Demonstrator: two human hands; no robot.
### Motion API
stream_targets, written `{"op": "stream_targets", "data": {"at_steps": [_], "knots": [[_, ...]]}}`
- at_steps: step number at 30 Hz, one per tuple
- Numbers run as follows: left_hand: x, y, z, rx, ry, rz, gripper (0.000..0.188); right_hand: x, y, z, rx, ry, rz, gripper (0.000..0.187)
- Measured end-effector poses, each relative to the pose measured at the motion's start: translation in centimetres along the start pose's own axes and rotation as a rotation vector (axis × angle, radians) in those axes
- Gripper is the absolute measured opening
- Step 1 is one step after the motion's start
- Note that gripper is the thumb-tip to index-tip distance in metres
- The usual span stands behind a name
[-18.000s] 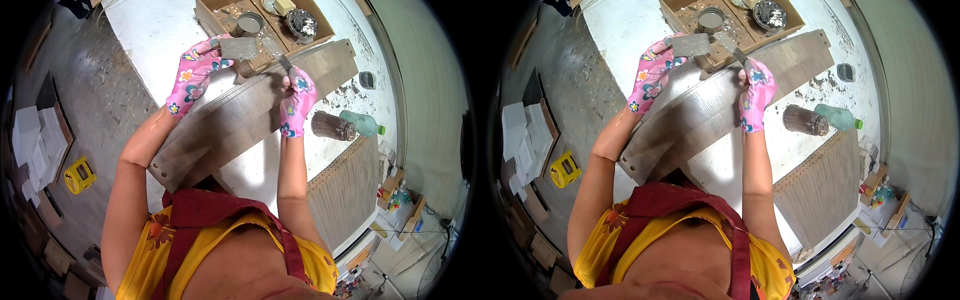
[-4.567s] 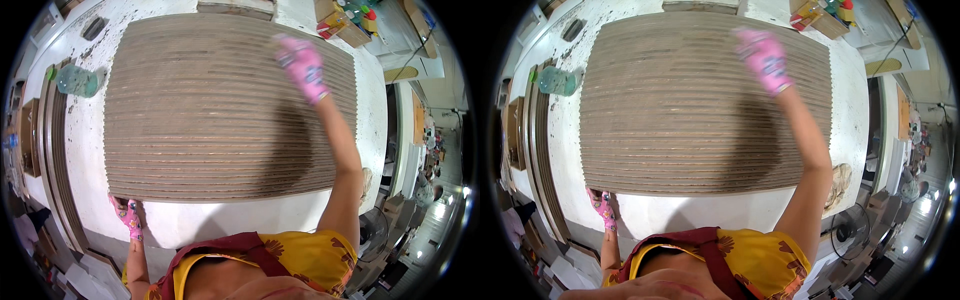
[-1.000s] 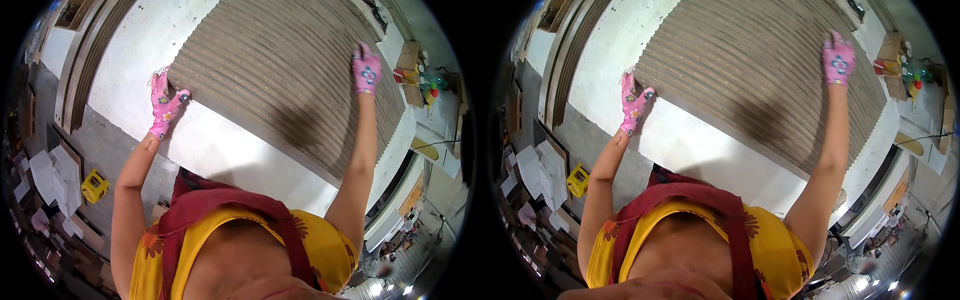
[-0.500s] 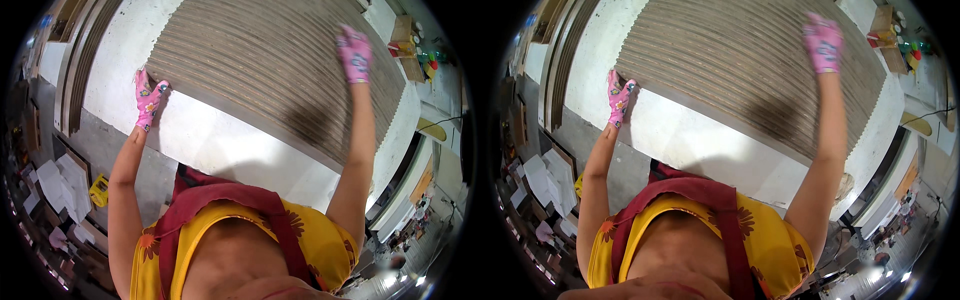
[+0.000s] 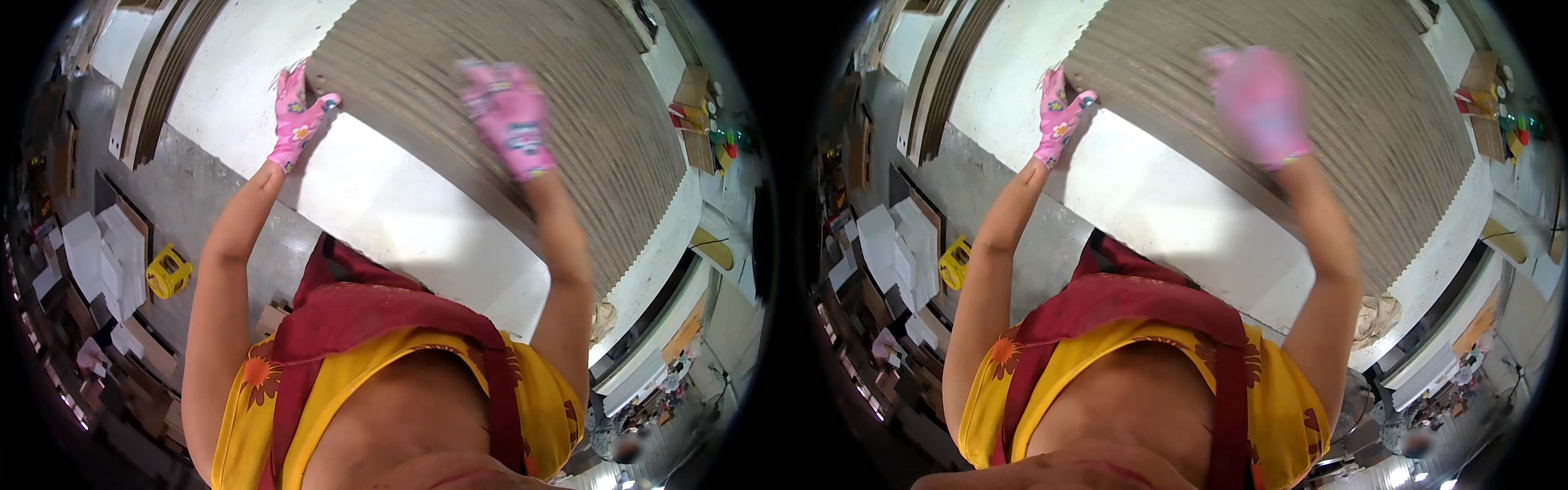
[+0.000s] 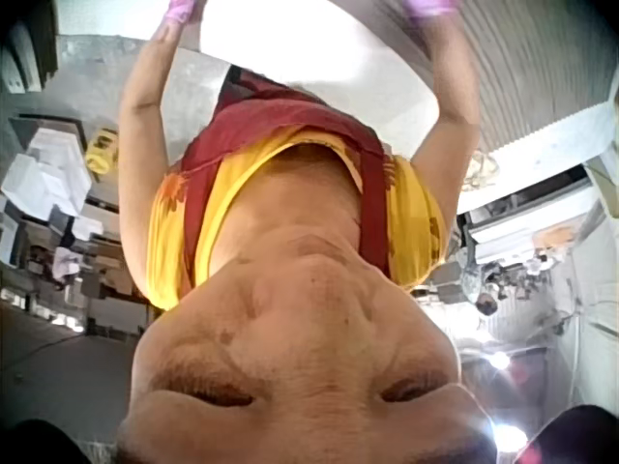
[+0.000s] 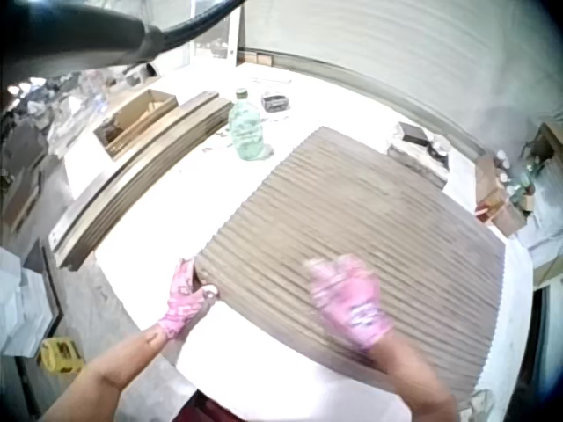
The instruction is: The person cleans a corrugated board by hand using a cloth and then uses a small tool to scrape the edges and corners of the board.
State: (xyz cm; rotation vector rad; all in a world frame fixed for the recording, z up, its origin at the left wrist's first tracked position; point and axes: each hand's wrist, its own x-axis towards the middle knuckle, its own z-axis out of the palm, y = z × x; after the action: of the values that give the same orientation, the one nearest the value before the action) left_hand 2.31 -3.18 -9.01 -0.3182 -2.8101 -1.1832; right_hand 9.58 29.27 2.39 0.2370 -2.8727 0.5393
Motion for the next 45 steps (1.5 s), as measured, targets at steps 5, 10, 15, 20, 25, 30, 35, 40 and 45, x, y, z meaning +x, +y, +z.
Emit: {"op": "stream_targets", "data": {"at_steps": [5,10,15,20,25,30,35,40,45], "knots": [[0.2,0.6,-0.2,-0.107,-0.023,0.052,0.078,-3.4,11.0,-5.4,-0.431,0.143,0.592,0.040],[0.5,0.4,-0.8,-0.081,0.000,0.102,0.077,0.5,-3.7,0.1,-0.144,0.239,0.329,0.038],[0.4,2.6,-0.7,-0.475,-0.069,0.024,0.067,6.1,-14.3,8.0,0.080,0.193,0.280,0.033],[0.7,-5.8,1.2,-0.338,-0.016,0.032,0.064,5.5,-16.3,9.2,0.113,0.099,0.361,0.029],[0.1,0.3,0.4,-0.244,-0.080,0.086,0.065,-3.2,-11.7,5.3,-0.033,0.205,0.597,0.032],[-0.4,2.4,-0.4,-0.364,-0.090,0.064,0.055,-16.3,-3.3,3.8,0.149,0.537,0.646,0.034],[-0.4,2.3,-0.9,-0.402,-0.141,0.023,0.064,-23.0,-1.7,-6.4,-0.276,0.158,1.070,0.045],[-4.2,4.0,1.7,-0.203,0.151,0.068,0.088,-17.9,-4.0,-2.3,-0.025,0.328,0.602,0.045],[-10.9,10.4,6.8,-0.243,0.080,0.032,0.095,-12.5,-6.7,0.0,0.080,0.231,0.622,0.032]]}}
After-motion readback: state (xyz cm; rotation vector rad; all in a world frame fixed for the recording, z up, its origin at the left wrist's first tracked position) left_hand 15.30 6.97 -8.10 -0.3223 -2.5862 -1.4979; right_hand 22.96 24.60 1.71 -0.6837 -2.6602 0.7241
